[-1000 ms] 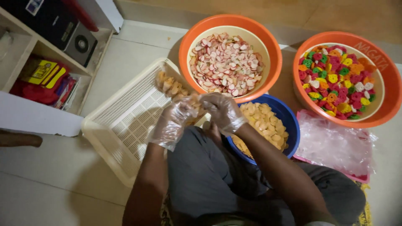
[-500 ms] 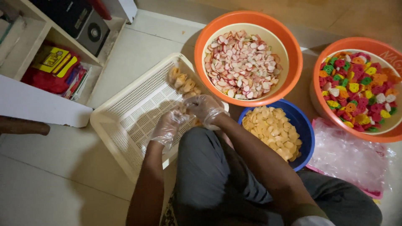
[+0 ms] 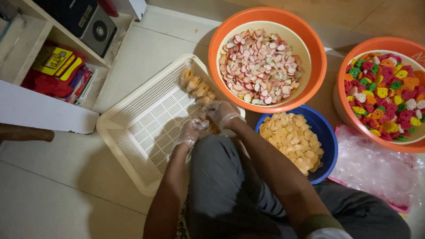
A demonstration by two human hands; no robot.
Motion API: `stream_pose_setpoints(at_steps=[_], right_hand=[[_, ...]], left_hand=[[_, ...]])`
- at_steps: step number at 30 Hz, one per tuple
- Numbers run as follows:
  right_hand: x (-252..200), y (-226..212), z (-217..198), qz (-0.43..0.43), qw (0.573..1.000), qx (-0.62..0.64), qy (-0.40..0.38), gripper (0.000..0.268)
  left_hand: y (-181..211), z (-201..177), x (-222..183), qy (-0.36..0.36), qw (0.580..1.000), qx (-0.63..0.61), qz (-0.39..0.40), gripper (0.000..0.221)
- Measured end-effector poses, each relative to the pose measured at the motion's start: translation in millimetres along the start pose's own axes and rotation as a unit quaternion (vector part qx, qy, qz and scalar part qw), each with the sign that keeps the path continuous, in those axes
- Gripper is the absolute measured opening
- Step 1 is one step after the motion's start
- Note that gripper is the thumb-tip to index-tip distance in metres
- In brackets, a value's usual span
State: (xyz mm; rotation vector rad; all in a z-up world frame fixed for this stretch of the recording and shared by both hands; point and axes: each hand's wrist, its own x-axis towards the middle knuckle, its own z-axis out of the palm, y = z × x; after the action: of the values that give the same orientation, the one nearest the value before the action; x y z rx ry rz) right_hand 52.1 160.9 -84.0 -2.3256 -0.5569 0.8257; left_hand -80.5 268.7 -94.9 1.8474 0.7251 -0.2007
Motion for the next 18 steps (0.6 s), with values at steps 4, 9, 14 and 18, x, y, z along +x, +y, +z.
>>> stream_pose_setpoints(at_steps=[4,9,14,18], right_hand=[[-1,-2,-6,-0.067,0.939,-0.324,-0.093,0.03],[29,38,22,0.037,0.998,-0.057,0.005,0.025],[-8,14,-5,0.019,0.999,-0.03,0.039,0.028],[-21,11,-19,0.015,0.999,0.012,0.047,0.03]], left_hand=[[-2,1,15,-0.014,0.995,-0.058,-0.079,0.022],[-23,12,25,0.008,1.0,0.019,0.016,0.03],[-45,17,53,0.041,0.99,0.133,0.018,0.048],[-3,-2,9,0.072,0.997,0.021,0.013,0.049]])
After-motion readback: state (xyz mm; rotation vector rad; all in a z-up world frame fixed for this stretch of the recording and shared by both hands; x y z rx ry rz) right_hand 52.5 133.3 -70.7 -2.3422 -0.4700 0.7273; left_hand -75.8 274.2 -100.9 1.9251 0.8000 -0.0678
